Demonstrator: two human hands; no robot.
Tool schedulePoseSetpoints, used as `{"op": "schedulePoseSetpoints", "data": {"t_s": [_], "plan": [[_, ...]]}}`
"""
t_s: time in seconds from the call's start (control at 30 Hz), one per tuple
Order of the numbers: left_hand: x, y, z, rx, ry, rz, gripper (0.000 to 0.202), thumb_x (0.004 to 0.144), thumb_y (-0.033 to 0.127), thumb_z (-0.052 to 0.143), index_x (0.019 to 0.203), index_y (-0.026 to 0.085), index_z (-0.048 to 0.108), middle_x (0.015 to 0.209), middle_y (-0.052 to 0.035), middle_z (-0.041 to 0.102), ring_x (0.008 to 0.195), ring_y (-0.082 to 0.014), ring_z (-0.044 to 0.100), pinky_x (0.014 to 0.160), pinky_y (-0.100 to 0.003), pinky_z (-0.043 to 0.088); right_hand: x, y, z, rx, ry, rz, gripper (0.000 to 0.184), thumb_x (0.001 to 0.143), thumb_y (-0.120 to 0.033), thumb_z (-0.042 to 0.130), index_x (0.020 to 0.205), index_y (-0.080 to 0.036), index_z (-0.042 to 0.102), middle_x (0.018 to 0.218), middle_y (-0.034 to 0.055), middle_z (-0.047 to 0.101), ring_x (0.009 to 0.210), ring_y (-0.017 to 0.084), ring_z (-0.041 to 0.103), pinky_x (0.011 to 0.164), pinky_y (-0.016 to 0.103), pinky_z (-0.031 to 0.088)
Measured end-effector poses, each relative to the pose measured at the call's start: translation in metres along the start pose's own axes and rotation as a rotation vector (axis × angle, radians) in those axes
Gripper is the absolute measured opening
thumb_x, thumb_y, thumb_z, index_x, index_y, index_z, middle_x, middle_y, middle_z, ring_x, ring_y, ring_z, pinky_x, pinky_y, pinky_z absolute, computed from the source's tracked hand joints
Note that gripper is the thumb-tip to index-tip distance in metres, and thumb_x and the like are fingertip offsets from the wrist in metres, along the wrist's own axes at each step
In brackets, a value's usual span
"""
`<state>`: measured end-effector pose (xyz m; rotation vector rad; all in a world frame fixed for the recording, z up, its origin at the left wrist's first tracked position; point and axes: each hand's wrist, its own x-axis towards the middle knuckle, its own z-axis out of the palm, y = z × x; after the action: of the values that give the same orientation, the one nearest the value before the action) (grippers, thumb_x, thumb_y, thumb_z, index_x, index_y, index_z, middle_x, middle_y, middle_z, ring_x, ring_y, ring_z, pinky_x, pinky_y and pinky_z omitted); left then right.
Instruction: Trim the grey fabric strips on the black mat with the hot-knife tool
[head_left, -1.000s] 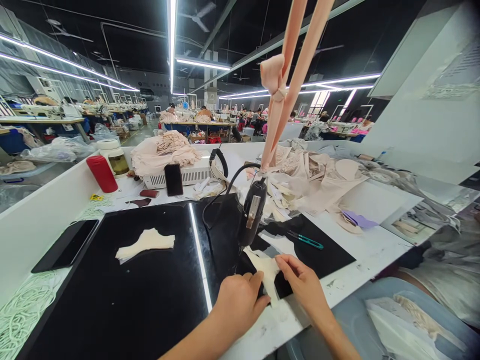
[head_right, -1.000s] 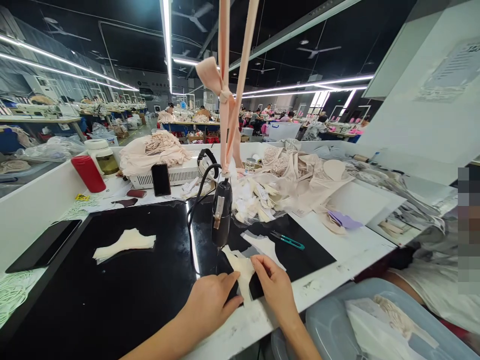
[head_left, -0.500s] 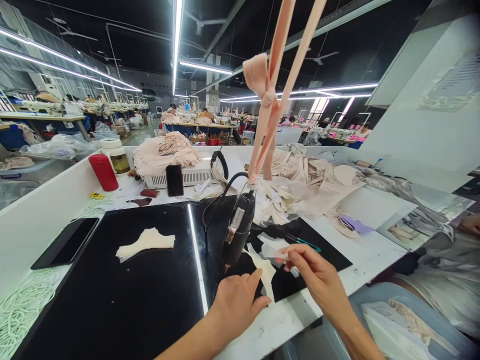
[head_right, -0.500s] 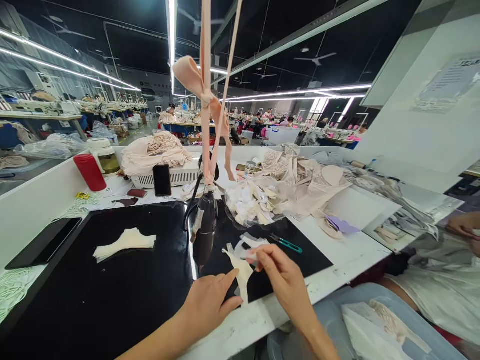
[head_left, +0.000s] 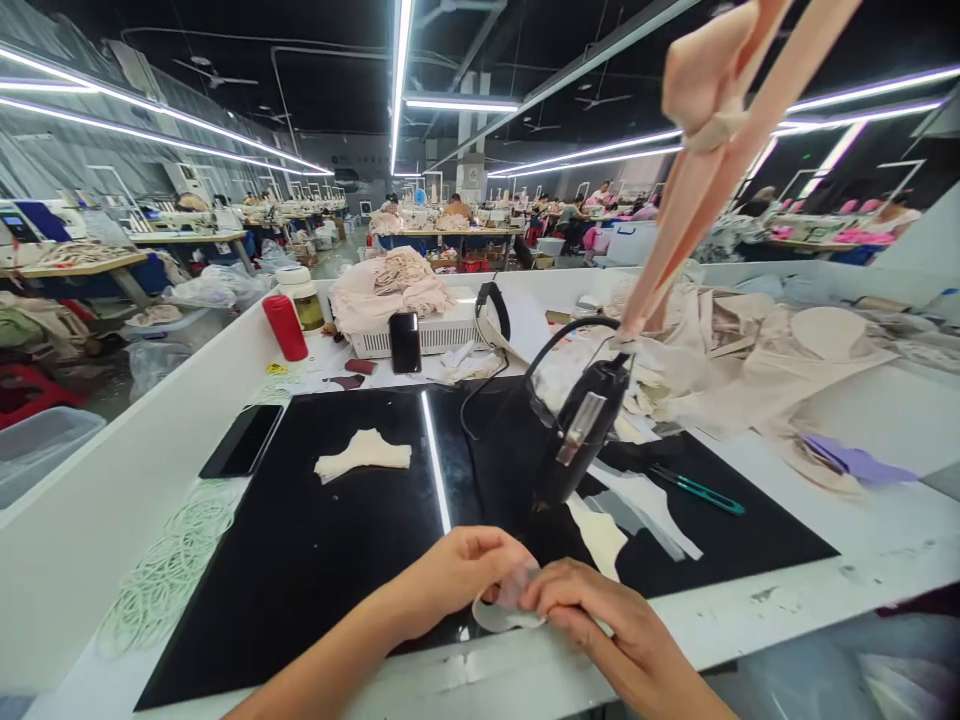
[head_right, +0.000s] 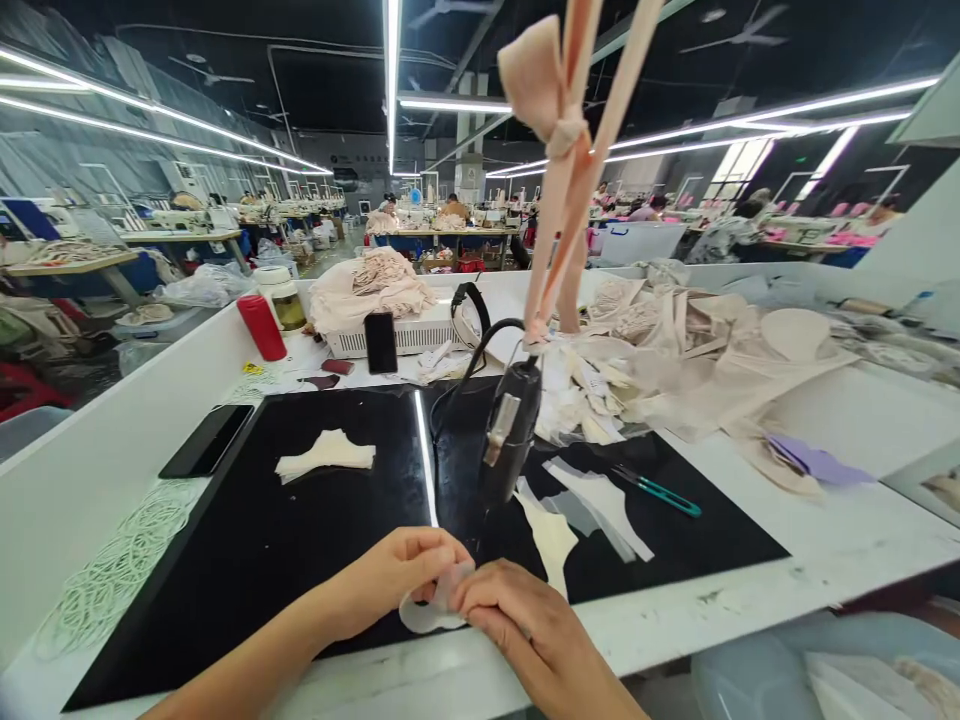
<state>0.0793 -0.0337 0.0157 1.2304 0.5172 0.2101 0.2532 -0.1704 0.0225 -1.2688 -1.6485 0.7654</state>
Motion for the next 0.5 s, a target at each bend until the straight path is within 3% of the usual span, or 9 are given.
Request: {"op": "schedulePoseSetpoints", "data": {"t_s": [0.07,0.13,0.27,0.37,0.43,0.5], "plan": [[-0.005,0.003,-0.003,0.011,0.024,-0.004,0.049,0.071,0.058,0.086,0.089,0.013,0.075,0.072,-0.0001,0.063,0.067,-0.0117,0.051,0.065,-0.024,0.037,0.003,0.004,0.009,0.042,0.013,0.032,0.024,0.107,-0.036,0.050,0.097,-0.029,0.071,0.101,0.0035,0.075,0.099,0.020,0.070,0.088,0.027,0.054],[-0.010,0.005,-0.008,-0.004,0.051,-0.008,0.048,0.068,0.056,0.088,0.087,0.013,0.075,0.074,-0.0005,0.064,0.066,-0.0116,0.051,0.066,-0.025,0.038,0.004,0.006,0.017,0.116,0.123,0.141,0.025,0.104,-0.043,0.054,0.097,-0.028,0.072,0.103,0.0046,0.075,0.091,0.020,0.070,0.085,0.029,0.056],[-0.019,0.010,-0.018,-0.014,0.114,0.008,0.050,0.067,0.056,0.088,0.090,0.014,0.075,0.072,0.0010,0.062,0.064,-0.0105,0.049,0.066,-0.025,0.040,0.010,0.005,0.033,0.398,0.367,0.401,0.045,0.092,-0.063,0.066,0.117,-0.026,0.070,0.116,0.0105,0.072,0.073,0.018,0.066,0.059,0.029,0.056],[-0.028,0.016,-0.024,0.007,0.142,0.014,0.048,0.068,0.055,0.088,0.089,0.014,0.075,0.072,0.0008,0.062,0.063,-0.0096,0.048,0.065,-0.025,0.038,0.015,0.002,0.043,0.555,0.340,0.492,0.059,0.083,-0.070,0.071,0.118,-0.023,0.071,0.101,0.0101,0.072,0.068,0.017,0.061,0.045,0.022,0.043],[-0.033,0.019,-0.028,0.018,0.156,0.009,0.048,0.069,0.055,0.088,0.088,0.013,0.074,0.074,0.0002,0.063,0.064,-0.0100,0.049,0.066,-0.025,0.039,0.018,0.002,0.047,0.549,0.250,0.562,0.057,0.082,-0.070,0.073,0.111,-0.021,0.075,0.076,0.0029,0.066,0.055,0.010,0.049,0.046,0.019,0.036],[-0.037,0.021,-0.031,0.029,0.174,0.000,0.049,0.068,0.056,0.088,0.086,0.013,0.072,0.074,0.0002,0.062,0.065,-0.0105,0.049,0.066,-0.025,0.040,0.020,0.003,0.050,0.498,0.170,0.606,0.054,0.080,-0.070,0.075,0.103,-0.021,0.077,0.068,-0.0010,0.061,0.049,0.006,0.038,0.047,0.020,0.030]]}}
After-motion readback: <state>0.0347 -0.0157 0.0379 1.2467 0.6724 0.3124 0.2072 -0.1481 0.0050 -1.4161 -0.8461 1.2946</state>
